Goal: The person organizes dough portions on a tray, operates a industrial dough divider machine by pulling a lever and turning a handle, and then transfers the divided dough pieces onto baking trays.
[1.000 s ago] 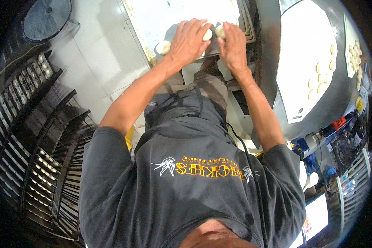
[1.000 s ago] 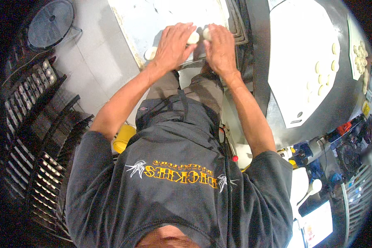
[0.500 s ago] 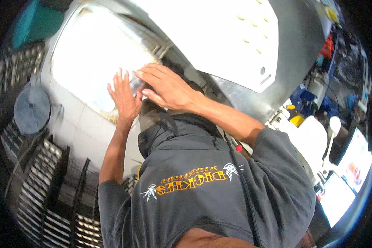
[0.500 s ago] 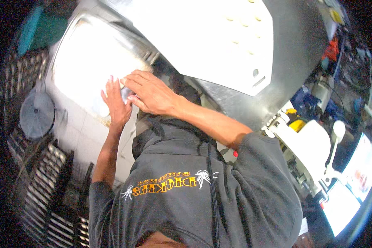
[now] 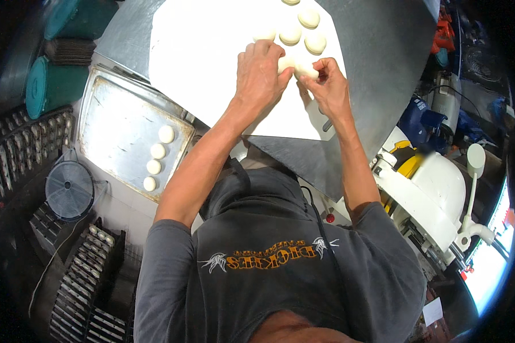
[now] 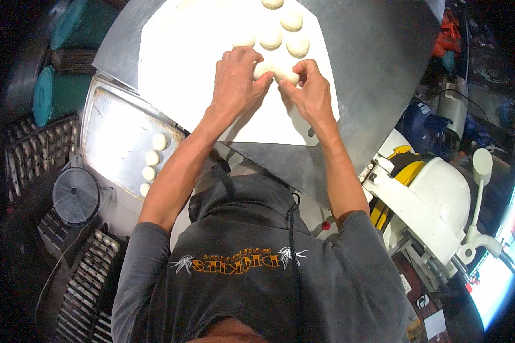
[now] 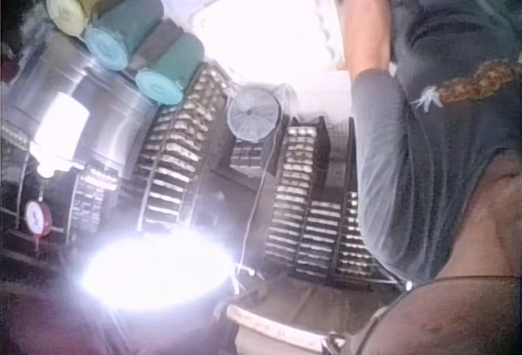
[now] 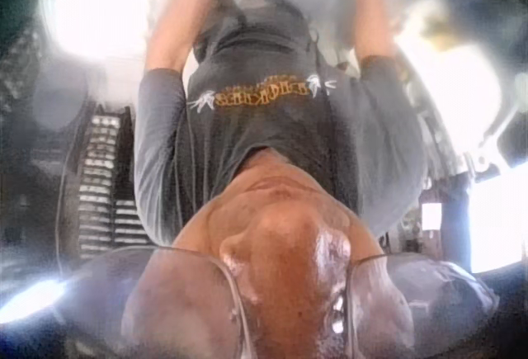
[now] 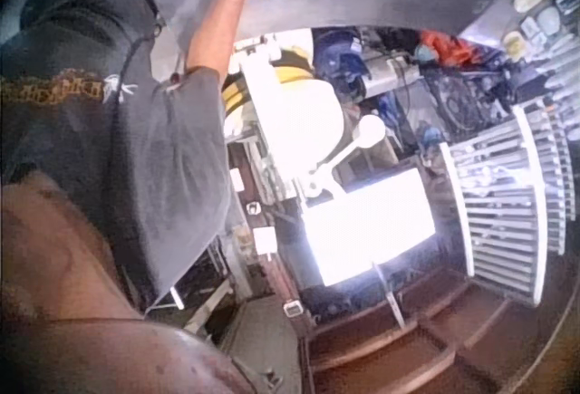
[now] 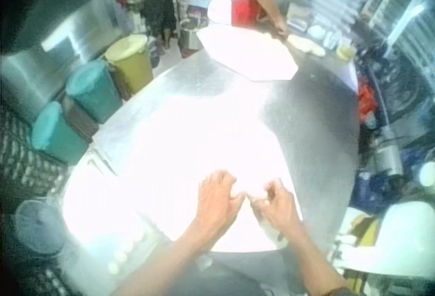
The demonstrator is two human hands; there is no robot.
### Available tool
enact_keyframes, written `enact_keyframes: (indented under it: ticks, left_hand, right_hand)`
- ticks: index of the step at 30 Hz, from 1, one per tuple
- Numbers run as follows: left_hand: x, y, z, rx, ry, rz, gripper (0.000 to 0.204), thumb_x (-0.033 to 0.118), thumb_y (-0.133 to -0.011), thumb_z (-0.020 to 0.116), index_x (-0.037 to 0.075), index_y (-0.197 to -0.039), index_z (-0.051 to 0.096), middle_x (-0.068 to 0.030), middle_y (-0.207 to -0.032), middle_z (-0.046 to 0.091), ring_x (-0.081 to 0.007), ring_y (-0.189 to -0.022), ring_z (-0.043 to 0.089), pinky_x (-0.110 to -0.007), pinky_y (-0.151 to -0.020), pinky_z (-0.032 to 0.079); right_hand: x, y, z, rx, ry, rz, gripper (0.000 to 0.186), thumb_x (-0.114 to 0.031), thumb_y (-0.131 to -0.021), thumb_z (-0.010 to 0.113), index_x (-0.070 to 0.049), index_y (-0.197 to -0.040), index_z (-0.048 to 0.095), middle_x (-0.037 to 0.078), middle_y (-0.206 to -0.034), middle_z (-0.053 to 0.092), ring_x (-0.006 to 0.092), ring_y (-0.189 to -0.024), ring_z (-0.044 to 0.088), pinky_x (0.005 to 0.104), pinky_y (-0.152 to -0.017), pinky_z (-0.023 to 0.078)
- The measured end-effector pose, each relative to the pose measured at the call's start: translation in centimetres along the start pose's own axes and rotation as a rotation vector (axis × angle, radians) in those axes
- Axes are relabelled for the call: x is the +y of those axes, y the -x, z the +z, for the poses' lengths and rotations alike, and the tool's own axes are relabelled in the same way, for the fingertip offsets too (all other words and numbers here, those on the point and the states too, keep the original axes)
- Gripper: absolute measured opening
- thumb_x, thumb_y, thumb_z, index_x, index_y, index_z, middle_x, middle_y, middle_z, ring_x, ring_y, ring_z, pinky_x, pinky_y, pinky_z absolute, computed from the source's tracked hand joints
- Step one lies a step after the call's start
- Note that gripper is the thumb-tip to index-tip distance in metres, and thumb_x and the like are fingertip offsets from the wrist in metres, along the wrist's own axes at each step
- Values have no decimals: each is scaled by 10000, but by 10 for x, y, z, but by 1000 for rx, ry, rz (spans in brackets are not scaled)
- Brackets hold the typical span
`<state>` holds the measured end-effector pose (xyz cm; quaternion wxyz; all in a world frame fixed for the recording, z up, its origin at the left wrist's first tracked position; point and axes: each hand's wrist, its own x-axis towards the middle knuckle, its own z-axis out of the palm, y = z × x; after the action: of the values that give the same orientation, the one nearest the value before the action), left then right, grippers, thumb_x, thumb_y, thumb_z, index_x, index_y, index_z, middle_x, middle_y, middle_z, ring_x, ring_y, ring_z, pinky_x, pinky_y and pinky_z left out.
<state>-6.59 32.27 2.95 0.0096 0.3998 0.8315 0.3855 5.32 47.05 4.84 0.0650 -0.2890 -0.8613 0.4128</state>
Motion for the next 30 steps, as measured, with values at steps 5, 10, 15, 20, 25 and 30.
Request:
enact_keyframes:
  ticks: [5,10,15,20,25,30]
  left_hand:
    - [5,7,-9,-125,642,-373,343,90,-887,651,38,-1221,593,-133,-1053,669,-190,-941,675,-313,-768,544]
    - [-30,-34,-20,-6,465,-533,408,267,-917,622,0,-1224,628,-118,-940,676,-241,-902,669,-374,-824,544]
    - [-51,-63,-17,-151,119,-459,494,386,-831,733,-13,-1121,711,-251,-1095,677,-381,-1007,673,-448,-908,530]
    - [-53,-40,-11,-66,395,-452,379,291,-739,780,55,-1024,701,-199,-984,731,-336,-878,715,-430,-812,561]
    - [-43,38,-88,107,466,-417,440,323,-794,786,58,-1135,702,-154,-1019,741,-308,-945,715,-407,-855,549]
    - [-126,210,-168,447,433,-912,345,166,-828,808,84,-1150,714,-72,-1073,739,-168,-961,696,-333,-862,566]
  right_hand:
    - [0,-12,-11,46,-1010,254,244,-92,-904,708,-14,-1096,578,74,-919,657,148,-820,651,280,-753,552]
    - [28,-56,-39,93,-445,302,324,-235,-874,770,13,-1065,690,75,-961,696,155,-838,662,293,-746,526]
    - [20,-83,-21,82,35,192,471,-340,-817,829,21,-1097,717,96,-994,712,208,-904,656,369,-885,510]
    - [22,-92,-14,38,48,-6,260,-235,-855,823,-30,-966,709,-22,-824,642,67,-669,533,251,-581,425]
    - [-35,-50,-12,48,-287,4,286,-117,-854,822,-11,-1056,650,54,-897,667,78,-659,546,220,-563,412]
    - [-126,7,74,-265,-208,-201,296,-85,-849,808,-42,-1096,650,51,-998,663,104,-835,583,231,-699,475]
